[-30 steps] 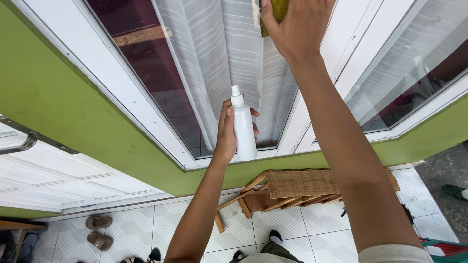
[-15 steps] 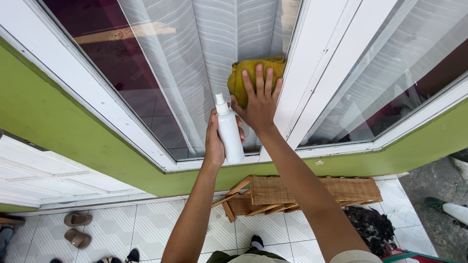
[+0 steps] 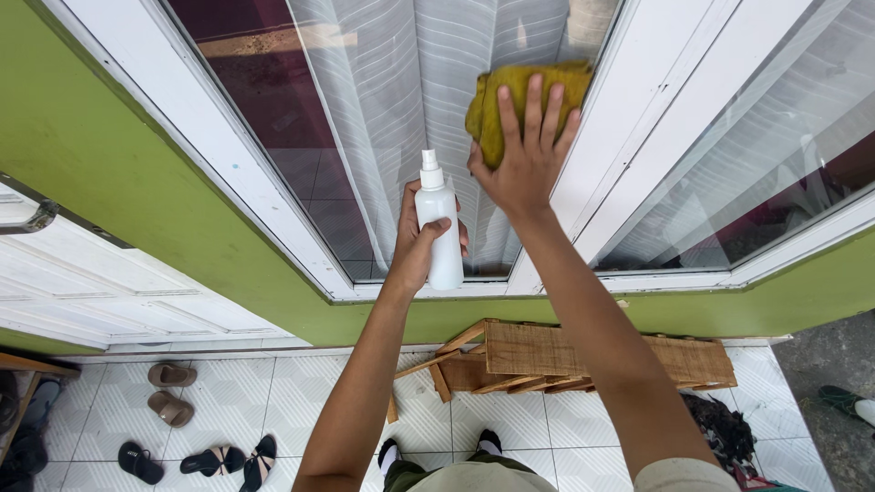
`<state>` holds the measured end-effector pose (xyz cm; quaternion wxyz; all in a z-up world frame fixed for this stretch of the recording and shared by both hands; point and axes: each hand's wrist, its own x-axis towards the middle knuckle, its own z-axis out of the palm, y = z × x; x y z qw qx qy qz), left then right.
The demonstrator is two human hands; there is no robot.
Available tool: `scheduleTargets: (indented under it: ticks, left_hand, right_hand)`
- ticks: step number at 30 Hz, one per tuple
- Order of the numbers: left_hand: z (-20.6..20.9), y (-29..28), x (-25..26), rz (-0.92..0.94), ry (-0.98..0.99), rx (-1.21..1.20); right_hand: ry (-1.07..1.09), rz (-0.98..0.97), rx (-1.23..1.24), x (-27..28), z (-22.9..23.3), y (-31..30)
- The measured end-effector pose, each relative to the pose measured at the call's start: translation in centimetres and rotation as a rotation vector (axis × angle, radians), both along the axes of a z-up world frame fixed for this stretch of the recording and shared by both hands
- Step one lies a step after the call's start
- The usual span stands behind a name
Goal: The person cleans a window by spraying liquid from a spray bottle onto the glass and wiping it with a cloth.
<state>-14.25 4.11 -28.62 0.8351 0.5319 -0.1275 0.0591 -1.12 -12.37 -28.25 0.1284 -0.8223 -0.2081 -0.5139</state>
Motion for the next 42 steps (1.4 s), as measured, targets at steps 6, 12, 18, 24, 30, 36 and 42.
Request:
scheduleTargets:
  ticks: [6,12,18,24,30,36,42]
  left_hand:
    - [0.9,1.9,-0.1,-0.075,0.023,-0.044]
    - [0.2,3.3,-0.3,-0.143,0.029,-0.052]
    - [-0.8,3.8,-0.5,-0.157,0.050,-0.053]
    - [-0.8,2.9,-0.5,-0.107,0.097,-0.041]
    - [-1.2,2.3,-0.2,-0.150,0.140,-0.067]
    - [-1.8,2.4,0.6,-0.197,0.064,-0.033]
    - [-1.7,2.5,1.2,-0.214,0.043,-0.086]
  right_hand:
    - [-0.051,-0.065,-0.029,-0.7,11.5,0.3]
    - [0.361,-0.269,0.003,-0.4,12.4,0.7]
    - [-0.077,-0.116,0.026,0.7,0.3,0.3]
    - [0.116,-0.066,0.033,-1.6,-12.8,0.1]
    - [0.301,-0.002,0.048,-3.6,-16.4,-0.6]
    - [0.261,0.006,0.111,-2.8,-7.1,0.2]
    - [0.114,-0.033,0.130,-0.7,5.3,0.7]
